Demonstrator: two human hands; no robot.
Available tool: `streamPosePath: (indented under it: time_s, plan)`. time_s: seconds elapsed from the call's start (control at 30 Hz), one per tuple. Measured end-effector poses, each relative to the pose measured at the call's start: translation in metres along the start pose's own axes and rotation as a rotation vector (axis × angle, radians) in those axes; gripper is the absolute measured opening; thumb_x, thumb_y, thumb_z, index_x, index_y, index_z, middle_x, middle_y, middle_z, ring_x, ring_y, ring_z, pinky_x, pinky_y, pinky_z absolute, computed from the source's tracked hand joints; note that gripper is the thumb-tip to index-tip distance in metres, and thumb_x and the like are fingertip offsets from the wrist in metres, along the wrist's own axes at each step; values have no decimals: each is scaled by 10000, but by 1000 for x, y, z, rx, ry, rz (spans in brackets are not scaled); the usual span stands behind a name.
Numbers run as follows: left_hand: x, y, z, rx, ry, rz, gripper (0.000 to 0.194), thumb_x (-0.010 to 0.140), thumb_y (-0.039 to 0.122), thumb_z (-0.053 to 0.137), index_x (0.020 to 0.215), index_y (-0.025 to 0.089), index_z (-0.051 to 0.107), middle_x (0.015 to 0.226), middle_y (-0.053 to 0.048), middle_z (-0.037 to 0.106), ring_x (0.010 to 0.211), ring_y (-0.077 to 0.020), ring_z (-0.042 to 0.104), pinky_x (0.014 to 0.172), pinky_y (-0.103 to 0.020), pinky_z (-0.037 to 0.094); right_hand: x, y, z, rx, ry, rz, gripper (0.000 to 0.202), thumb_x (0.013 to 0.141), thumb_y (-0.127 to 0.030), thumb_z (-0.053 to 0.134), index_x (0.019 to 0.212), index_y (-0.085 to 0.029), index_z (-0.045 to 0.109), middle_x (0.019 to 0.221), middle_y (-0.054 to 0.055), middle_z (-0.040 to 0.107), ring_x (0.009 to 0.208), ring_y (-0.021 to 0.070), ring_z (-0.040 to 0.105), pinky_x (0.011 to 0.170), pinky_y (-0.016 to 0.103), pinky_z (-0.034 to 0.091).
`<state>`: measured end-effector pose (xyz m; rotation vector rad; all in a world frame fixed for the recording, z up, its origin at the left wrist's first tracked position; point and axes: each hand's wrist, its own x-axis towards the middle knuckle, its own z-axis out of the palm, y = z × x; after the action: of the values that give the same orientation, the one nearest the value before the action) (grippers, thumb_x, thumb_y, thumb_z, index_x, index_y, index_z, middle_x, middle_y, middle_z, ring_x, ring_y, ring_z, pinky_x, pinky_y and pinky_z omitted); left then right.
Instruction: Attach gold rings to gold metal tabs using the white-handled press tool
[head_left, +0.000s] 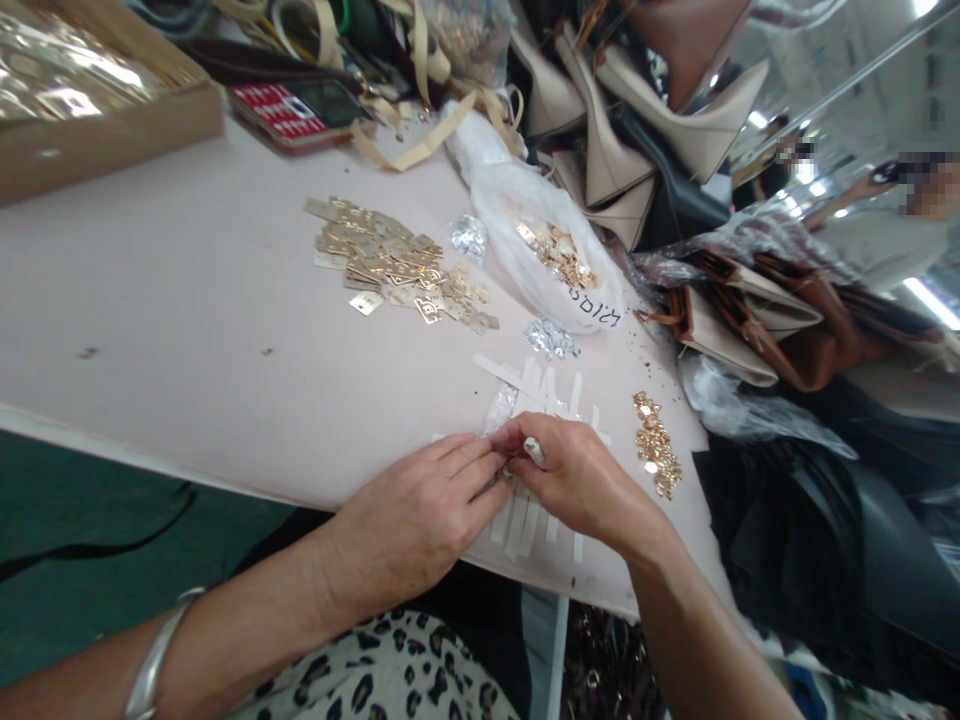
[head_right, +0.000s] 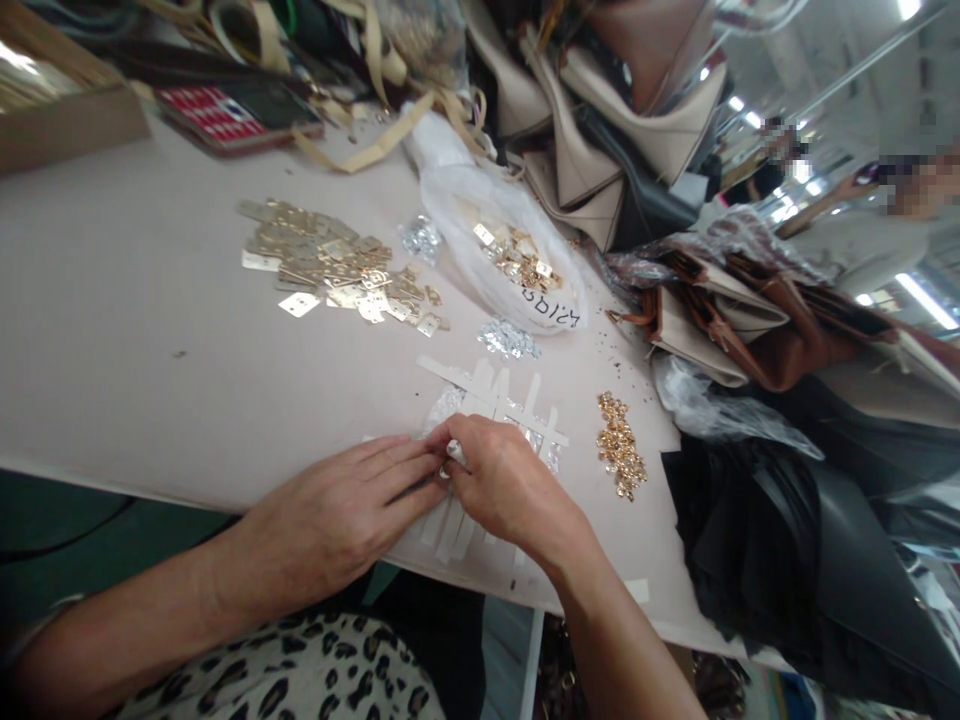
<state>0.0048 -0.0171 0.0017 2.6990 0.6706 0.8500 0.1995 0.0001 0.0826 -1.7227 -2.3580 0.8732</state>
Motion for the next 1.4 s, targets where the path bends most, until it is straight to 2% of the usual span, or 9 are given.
streamPosePath:
  time_s: [0.13, 0.23, 0.33, 0.43, 0.6, 0.8, 1.1, 1.27, 1.4]
  plan:
    - [0, 1, -1, 22, 30, -1, 289, 934, 152, 533, 1188, 107, 662, 1276, -149, 663, 1197, -278, 609, 1085, -440, 499, -13, 2, -4, 182, 122, 127, 143, 903, -201, 600, 992, -233, 707, 873, 4, 740, 773, 142, 669, 740, 296, 507]
    - [1, 1, -3, 32, 69, 14, 261, 943, 136, 517, 1151, 113, 674, 1284, -134, 663, 1179, -270, 615, 1068, -425, 509, -30, 6, -8, 523, 406, 237, 135, 904, -272, 651, 1025, -240, 700, 742, -26, 675, 614, 109, 610, 585, 254, 471]
    - [1, 0, -4, 32, 74, 22, 282, 951, 117, 493, 1174, 108, 666, 1289, -119, 667, 1182, -260, 611, 1056, -419, 513, -43, 12, -9, 913, 732, 179, 94, 880, -285, 698, 955, -228, 703, 536, -88, 461, 455, 72, 447, 470, 211, 378]
    - [1, 0, -3, 32, 49, 22, 298, 945, 104, 488, 1186, 110, 664, 1265, -106, 684, 1186, -265, 610, 1046, -435, 515, -44, 19, -5, 1300, 897, 63, 138, 907, -339, 660, 832, -227, 691, 486, -128, 202, 373, 53, 187, 393, 186, 276]
    - [1, 2, -2, 35, 35, 7, 311, 954, 87, 465, 1193, 123, 660, 1262, -99, 689, 1209, -254, 605, 1057, -442, 505, -26, 33, 16, 1561, 973, -30, 221, 903, -399, 657, 748, -246, 697, 501, -127, 92, 404, 70, 45, 370, 166, 232]
    - [2, 1, -3, 43, 40, 28, 294, 960, 88, 471, 1181, 113, 662, 1250, -106, 698, 1215, -249, 612, 1072, -433, 500, -14, 43, 36, 1553, 985, -7, 295, 886, -456, 667, 687, -238, 670, 481, -128, 112, 399, 68, 48, 365, 178, 225]
    - [2, 0, -2, 1, 11, 5, 317, 949, 86, 468, 1205, 114, 653, 1304, -92, 686, 1243, -238, 607, 1103, -421, 472, -10, 40, 43, 1569, 1055, 50, 264, 909, -403, 628, 697, -247, 658, 509, -123, 68, 431, 83, -9, 359, 181, 161]
    - [3, 0, -3, -47, 24, -3, 310, 938, 101, 451, 1165, 105, 663, 1283, -100, 698, 1233, -230, 620, 1115, -414, 467, -10, 30, 40, 1589, 1105, 53, 294, 972, -357, 529, 730, -248, 656, 517, -117, 63, 412, 83, -25, 342, 184, 124]
    - [3, 1, -4, -62, 37, -14, 324, 938, 107, 440, 1166, 88, 669, 1278, -123, 699, 1229, -247, 631, 1113, -432, 482, -10, 0, 36, 1531, 1081, -46, 312, 1010, -344, 461, 782, -261, 658, 498, -113, 97, 364, 78, 32, 339, 183, 173]
